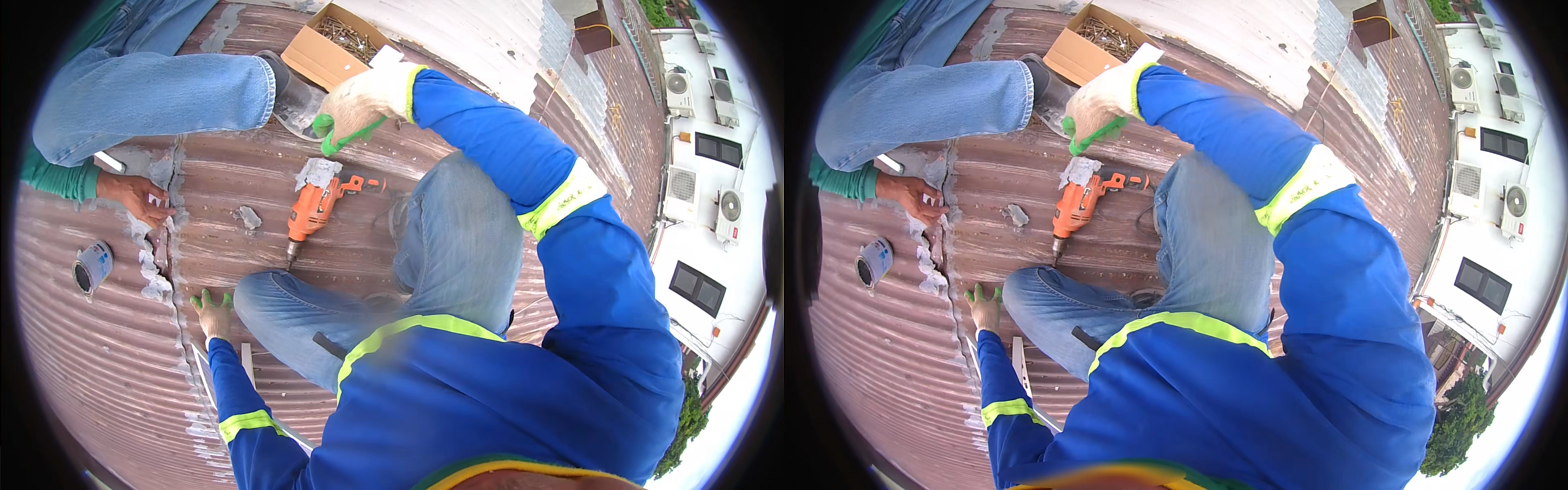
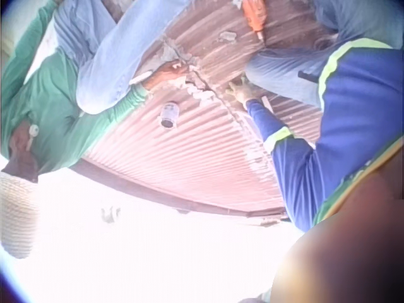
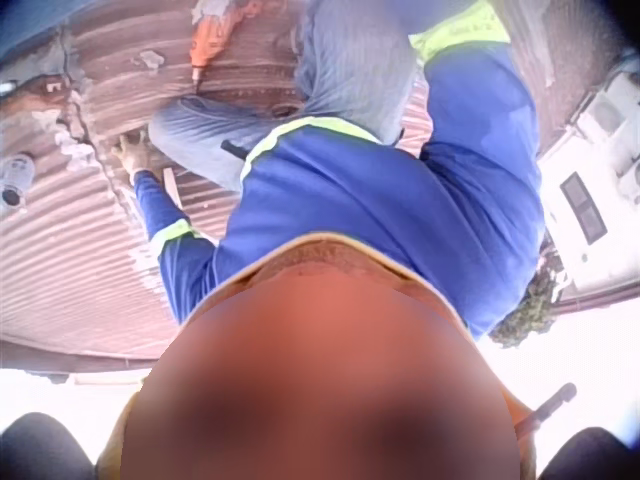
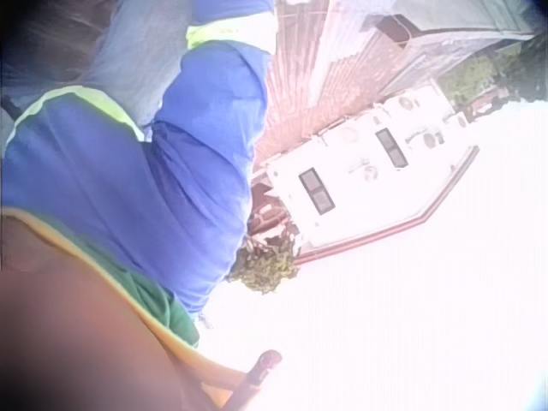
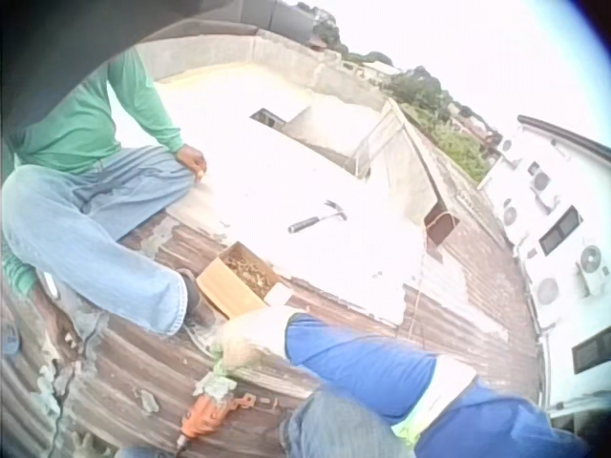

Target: The person kneels on a corrugated metal roof and uses pliers to remove old sealant and debris from a seam. They then use a putty knife to apply a fresh layer of sealant along the seam, smoothing it with the tool. A second person is visible nearby.

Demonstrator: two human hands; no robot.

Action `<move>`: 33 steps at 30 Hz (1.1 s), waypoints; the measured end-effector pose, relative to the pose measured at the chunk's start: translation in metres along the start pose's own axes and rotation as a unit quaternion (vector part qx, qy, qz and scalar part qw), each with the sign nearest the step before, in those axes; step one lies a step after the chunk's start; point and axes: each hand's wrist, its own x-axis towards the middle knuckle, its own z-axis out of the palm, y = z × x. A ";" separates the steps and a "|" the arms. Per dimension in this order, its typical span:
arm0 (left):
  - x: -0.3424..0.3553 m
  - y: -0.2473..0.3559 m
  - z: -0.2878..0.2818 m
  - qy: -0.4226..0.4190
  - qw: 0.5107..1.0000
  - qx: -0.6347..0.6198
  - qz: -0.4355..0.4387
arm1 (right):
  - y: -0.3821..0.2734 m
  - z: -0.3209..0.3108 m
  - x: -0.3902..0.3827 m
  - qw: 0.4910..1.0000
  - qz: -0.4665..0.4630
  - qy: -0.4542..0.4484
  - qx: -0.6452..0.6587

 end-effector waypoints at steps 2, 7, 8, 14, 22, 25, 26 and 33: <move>-0.005 -0.002 -0.001 -0.004 0.999 -0.011 0.034 | 0.052 0.012 -0.020 0.995 0.010 0.044 0.092; -0.007 0.009 -0.005 -0.022 1.000 0.009 -0.003 | 0.181 0.112 -0.020 0.928 0.194 0.253 0.194; -0.004 0.012 -0.007 -0.012 1.000 0.021 -0.017 | 0.196 0.134 -0.011 0.932 0.169 0.279 0.160; 0.019 0.036 0.004 0.050 0.996 -0.075 -0.019 | 0.249 0.154 0.033 0.904 0.186 0.340 0.179; 0.036 0.053 0.004 -0.017 0.999 0.031 -0.014 | 0.324 0.233 -0.067 0.783 0.302 0.493 0.232; 0.042 0.048 0.009 -0.008 0.999 -0.009 -0.042 | 0.345 0.329 -0.096 0.683 0.402 0.554 0.256; 0.043 0.048 0.012 0.003 0.999 -0.011 -0.036 | 0.348 0.358 -0.094 0.601 0.435 0.578 0.340; 0.035 0.062 0.002 -0.008 0.999 -0.013 -0.040 | 0.238 0.531 -0.085 0.804 0.531 0.183 0.195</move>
